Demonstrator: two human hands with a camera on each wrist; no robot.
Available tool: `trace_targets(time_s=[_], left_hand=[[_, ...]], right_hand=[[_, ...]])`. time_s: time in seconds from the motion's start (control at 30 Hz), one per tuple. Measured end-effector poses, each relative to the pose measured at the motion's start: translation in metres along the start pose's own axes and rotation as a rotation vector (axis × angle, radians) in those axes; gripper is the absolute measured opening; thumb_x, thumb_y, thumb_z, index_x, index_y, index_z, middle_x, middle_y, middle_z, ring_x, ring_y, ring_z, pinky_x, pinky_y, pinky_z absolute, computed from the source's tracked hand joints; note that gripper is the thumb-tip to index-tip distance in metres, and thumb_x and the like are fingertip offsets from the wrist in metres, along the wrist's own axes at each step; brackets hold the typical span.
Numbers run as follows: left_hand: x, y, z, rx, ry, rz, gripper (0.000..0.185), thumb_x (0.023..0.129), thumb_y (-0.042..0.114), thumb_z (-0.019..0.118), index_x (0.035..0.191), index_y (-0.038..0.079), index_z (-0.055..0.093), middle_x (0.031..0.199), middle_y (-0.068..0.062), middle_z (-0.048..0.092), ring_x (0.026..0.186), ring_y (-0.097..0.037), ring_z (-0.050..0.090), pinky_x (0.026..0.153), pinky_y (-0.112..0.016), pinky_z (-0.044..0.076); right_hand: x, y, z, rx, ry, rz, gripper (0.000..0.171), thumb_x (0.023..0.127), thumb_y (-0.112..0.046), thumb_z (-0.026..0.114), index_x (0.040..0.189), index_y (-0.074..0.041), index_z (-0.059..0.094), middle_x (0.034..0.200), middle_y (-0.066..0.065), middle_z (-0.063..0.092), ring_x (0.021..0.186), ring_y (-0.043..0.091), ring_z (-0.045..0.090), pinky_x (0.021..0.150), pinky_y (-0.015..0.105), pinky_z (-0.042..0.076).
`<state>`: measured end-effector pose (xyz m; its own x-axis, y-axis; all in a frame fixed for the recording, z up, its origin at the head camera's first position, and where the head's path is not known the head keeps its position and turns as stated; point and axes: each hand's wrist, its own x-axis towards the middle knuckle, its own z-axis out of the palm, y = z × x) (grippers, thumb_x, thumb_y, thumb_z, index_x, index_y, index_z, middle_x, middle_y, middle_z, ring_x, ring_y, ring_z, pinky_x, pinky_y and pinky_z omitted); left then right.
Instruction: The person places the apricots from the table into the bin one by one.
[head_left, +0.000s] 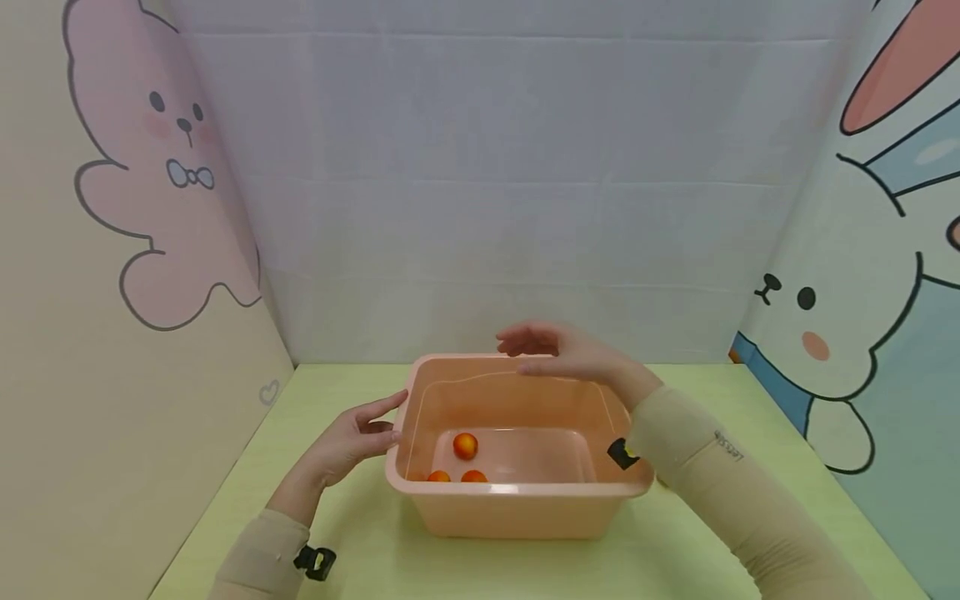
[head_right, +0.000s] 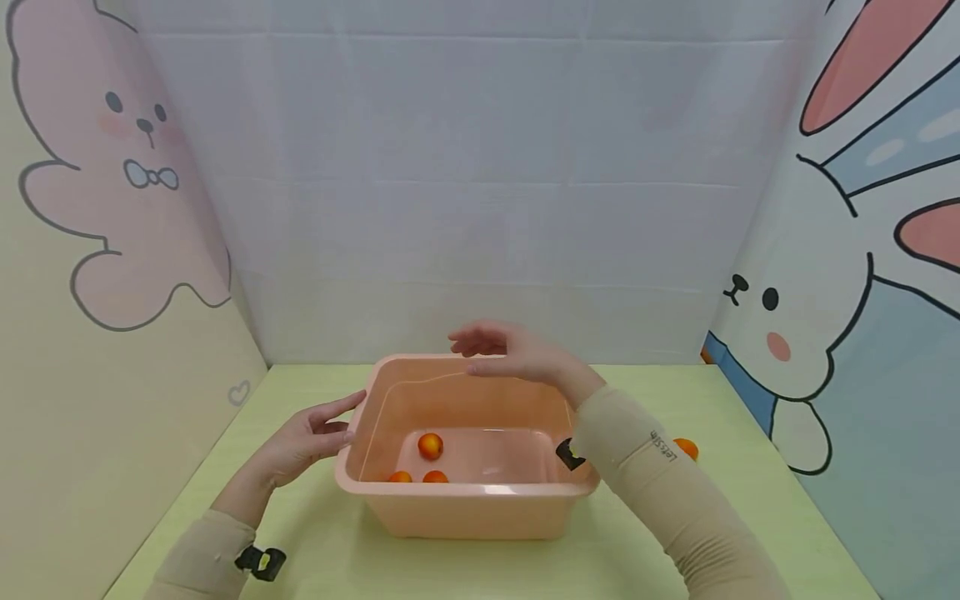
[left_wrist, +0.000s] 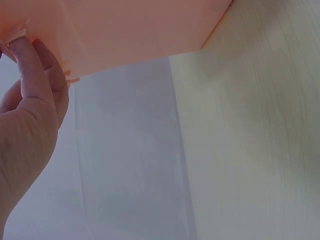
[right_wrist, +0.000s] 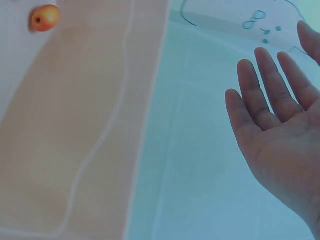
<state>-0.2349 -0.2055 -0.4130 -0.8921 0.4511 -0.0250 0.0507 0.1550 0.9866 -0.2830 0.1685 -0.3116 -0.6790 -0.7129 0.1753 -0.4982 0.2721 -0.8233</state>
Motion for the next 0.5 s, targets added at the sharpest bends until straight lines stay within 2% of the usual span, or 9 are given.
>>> trace_targets(time_s=[0.17, 0.33, 0.5], left_hand=[[0.0, 0.001, 0.001, 0.005, 0.011, 0.0, 0.068, 0.093, 0.008, 0.069, 0.153, 0.006, 0.036, 0.149, -0.026, 0.038, 0.104, -0.025, 0.06, 0.089, -0.035, 0.054], [0.0, 0.001, 0.002, 0.012, 0.022, -0.013, 0.068, 0.093, 0.008, 0.069, 0.153, 0.007, 0.037, 0.152, -0.024, 0.036, 0.105, -0.025, 0.059, 0.09, -0.035, 0.054], [0.0, 0.0, 0.002, 0.012, 0.014, 0.003, 0.068, 0.093, 0.008, 0.069, 0.153, 0.006, 0.036, 0.152, -0.026, 0.034, 0.104, -0.025, 0.059, 0.09, -0.034, 0.054]], right_hand=[[-0.021, -0.01, -0.017, -0.087, 0.072, -0.085, 0.051, 0.092, -0.007, 0.07, 0.14, -0.006, 0.053, 0.132, 0.014, 0.061, 0.122, 0.029, 0.056, 0.105, 0.042, 0.042], [-0.043, -0.01, -0.031, -0.159, 0.123, -0.091, 0.052, 0.092, -0.007, 0.07, 0.141, -0.007, 0.052, 0.132, 0.011, 0.061, 0.122, 0.026, 0.056, 0.104, 0.032, 0.042], [-0.067, -0.001, -0.038, -0.194, 0.177, -0.061, 0.052, 0.093, -0.007, 0.069, 0.142, -0.009, 0.051, 0.132, 0.008, 0.06, 0.12, 0.023, 0.057, 0.101, 0.024, 0.043]])
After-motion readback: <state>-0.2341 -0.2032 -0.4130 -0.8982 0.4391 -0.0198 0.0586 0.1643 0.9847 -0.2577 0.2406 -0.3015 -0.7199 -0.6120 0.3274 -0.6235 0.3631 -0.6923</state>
